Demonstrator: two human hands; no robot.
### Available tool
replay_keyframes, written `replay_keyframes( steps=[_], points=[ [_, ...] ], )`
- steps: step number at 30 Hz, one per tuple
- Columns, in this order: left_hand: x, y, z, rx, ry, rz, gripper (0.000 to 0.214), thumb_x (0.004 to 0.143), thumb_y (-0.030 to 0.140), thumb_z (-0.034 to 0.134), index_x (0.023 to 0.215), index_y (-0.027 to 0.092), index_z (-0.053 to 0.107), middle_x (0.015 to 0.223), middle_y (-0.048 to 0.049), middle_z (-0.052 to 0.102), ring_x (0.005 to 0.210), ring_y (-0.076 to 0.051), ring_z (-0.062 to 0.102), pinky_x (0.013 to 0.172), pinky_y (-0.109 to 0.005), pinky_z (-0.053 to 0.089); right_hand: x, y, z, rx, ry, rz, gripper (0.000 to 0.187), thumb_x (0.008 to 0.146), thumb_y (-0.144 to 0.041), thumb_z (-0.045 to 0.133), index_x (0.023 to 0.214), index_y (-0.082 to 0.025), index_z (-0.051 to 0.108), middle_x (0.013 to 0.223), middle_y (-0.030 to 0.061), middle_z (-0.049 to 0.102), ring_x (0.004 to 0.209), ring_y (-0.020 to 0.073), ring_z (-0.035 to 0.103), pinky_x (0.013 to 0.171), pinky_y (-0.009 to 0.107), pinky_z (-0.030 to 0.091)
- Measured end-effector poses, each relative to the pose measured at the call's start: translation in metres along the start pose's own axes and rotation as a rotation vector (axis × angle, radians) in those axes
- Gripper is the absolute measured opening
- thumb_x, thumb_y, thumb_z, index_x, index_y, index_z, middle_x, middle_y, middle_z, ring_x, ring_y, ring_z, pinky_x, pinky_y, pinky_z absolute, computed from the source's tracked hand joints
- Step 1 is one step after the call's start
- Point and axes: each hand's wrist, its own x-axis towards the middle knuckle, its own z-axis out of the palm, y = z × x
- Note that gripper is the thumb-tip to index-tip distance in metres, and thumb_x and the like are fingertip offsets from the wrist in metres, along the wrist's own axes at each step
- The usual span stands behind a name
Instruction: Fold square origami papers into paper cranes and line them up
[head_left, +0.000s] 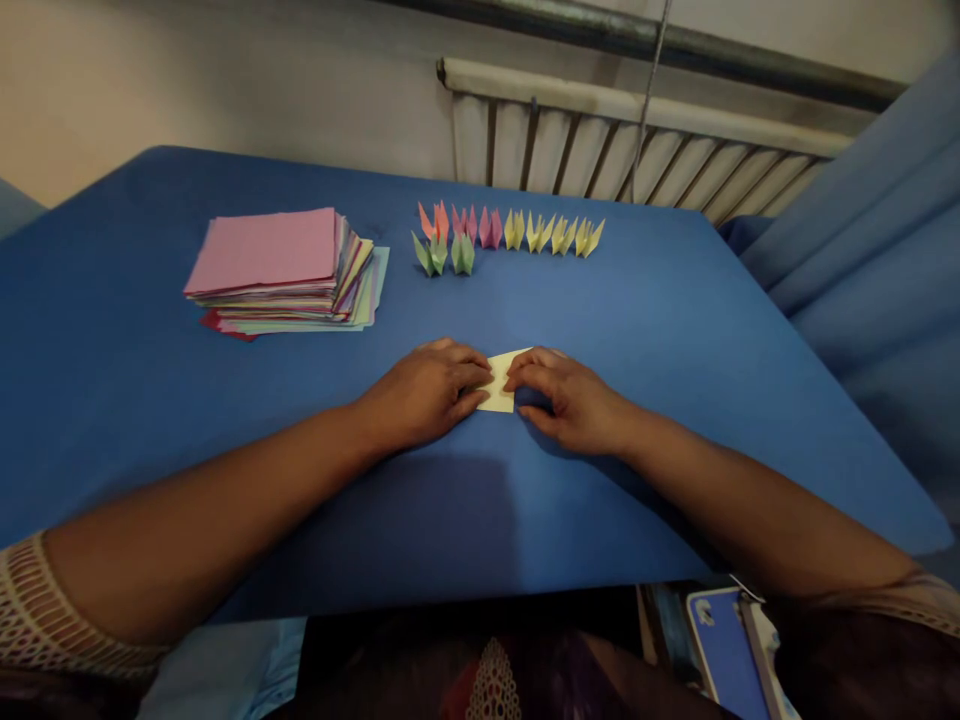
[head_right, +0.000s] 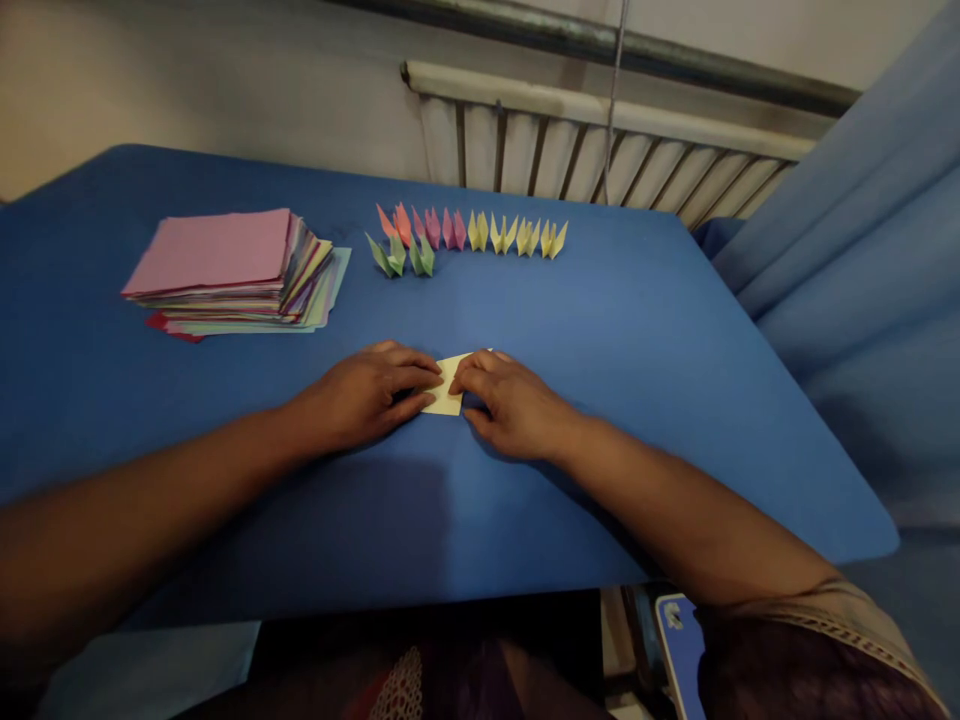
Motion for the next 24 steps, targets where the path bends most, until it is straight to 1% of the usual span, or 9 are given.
replay_keyframes(
  steps=[2, 4, 9, 12, 15, 19, 21, 24],
  points=[
    [-0.002, 0.003, -0.003, 0.012, -0.028, 0.020, 0.027, 0.092, 0.032, 0.055, 0.113, 0.020, 0.068, 0.119, -0.0072, 0.068, 0.109, -0.024, 0.060, 0.098, -0.041, 0.043, 0.002, 0.009, 0.000, -0.016, -0.006, -0.075, 0.026, 0.087, -0.019, 0.060, 0.113, -0.024, 0.059, 0.119, 0.0076, 0.060, 0.114, 0.0219, 0.055, 0.101, 0.043, 0.043],
    [-0.003, 0.006, -0.005, 0.029, -0.050, 0.034, 0.028, 0.091, 0.034, 0.057, 0.114, 0.020, 0.067, 0.120, -0.0075, 0.068, 0.109, -0.024, 0.060, 0.098, -0.041, 0.043, 0.004, 0.015, 0.002, -0.044, 0.001, -0.110, 0.024, 0.090, -0.024, 0.059, 0.114, -0.023, 0.059, 0.119, 0.0080, 0.061, 0.115, 0.0223, 0.055, 0.100, 0.044, 0.044],
    [-0.005, 0.008, -0.007, 0.100, -0.075, 0.055, 0.029, 0.092, 0.037, 0.057, 0.113, 0.018, 0.067, 0.114, -0.0092, 0.066, 0.101, -0.024, 0.060, 0.093, -0.038, 0.043, 0.007, 0.016, 0.005, -0.146, -0.006, -0.083, 0.020, 0.094, -0.026, 0.054, 0.110, -0.017, 0.061, 0.113, 0.0119, 0.064, 0.108, 0.0243, 0.057, 0.094, 0.043, 0.046],
    [-0.005, 0.007, -0.006, 0.175, -0.074, 0.080, 0.028, 0.093, 0.039, 0.056, 0.109, 0.020, 0.068, 0.109, -0.0087, 0.066, 0.095, -0.023, 0.060, 0.088, -0.038, 0.042, 0.006, 0.015, 0.003, -0.119, 0.000, -0.103, 0.021, 0.092, -0.021, 0.054, 0.111, -0.017, 0.059, 0.114, 0.0119, 0.064, 0.107, 0.0241, 0.057, 0.094, 0.043, 0.047],
    [-0.004, 0.008, -0.006, 0.264, -0.086, 0.113, 0.028, 0.097, 0.038, 0.049, 0.104, 0.019, 0.069, 0.100, -0.0081, 0.067, 0.090, -0.022, 0.059, 0.085, -0.038, 0.042, 0.004, 0.017, 0.000, -0.073, 0.005, -0.144, 0.029, 0.086, -0.015, 0.054, 0.115, -0.020, 0.057, 0.116, 0.0102, 0.063, 0.108, 0.0241, 0.058, 0.094, 0.043, 0.047],
    [-0.003, 0.012, -0.008, 0.290, -0.094, 0.114, 0.033, 0.100, 0.036, 0.041, 0.102, 0.017, 0.068, 0.095, -0.0078, 0.067, 0.087, -0.022, 0.060, 0.084, -0.038, 0.042, 0.004, 0.019, 0.002, -0.073, 0.035, -0.176, 0.032, 0.085, -0.019, 0.058, 0.117, -0.021, 0.055, 0.118, 0.0104, 0.062, 0.110, 0.0255, 0.057, 0.093, 0.044, 0.047],
    [-0.004, 0.016, -0.009, 0.268, -0.098, 0.092, 0.033, 0.100, 0.035, 0.040, 0.102, 0.017, 0.068, 0.094, -0.0076, 0.068, 0.087, -0.022, 0.060, 0.084, -0.038, 0.042, 0.005, 0.018, 0.006, -0.086, 0.049, -0.174, 0.029, 0.087, -0.022, 0.060, 0.115, -0.020, 0.056, 0.118, 0.0109, 0.062, 0.109, 0.0253, 0.057, 0.094, 0.044, 0.047],
    [-0.006, 0.020, -0.011, 0.211, -0.110, 0.031, 0.029, 0.098, 0.032, 0.043, 0.102, 0.016, 0.067, 0.095, -0.0079, 0.068, 0.088, -0.022, 0.060, 0.084, -0.037, 0.043, 0.007, 0.016, 0.010, -0.104, 0.052, -0.140, 0.015, 0.091, -0.024, 0.057, 0.105, -0.019, 0.061, 0.113, 0.0102, 0.064, 0.104, 0.0234, 0.058, 0.092, 0.042, 0.047]
  ],
)
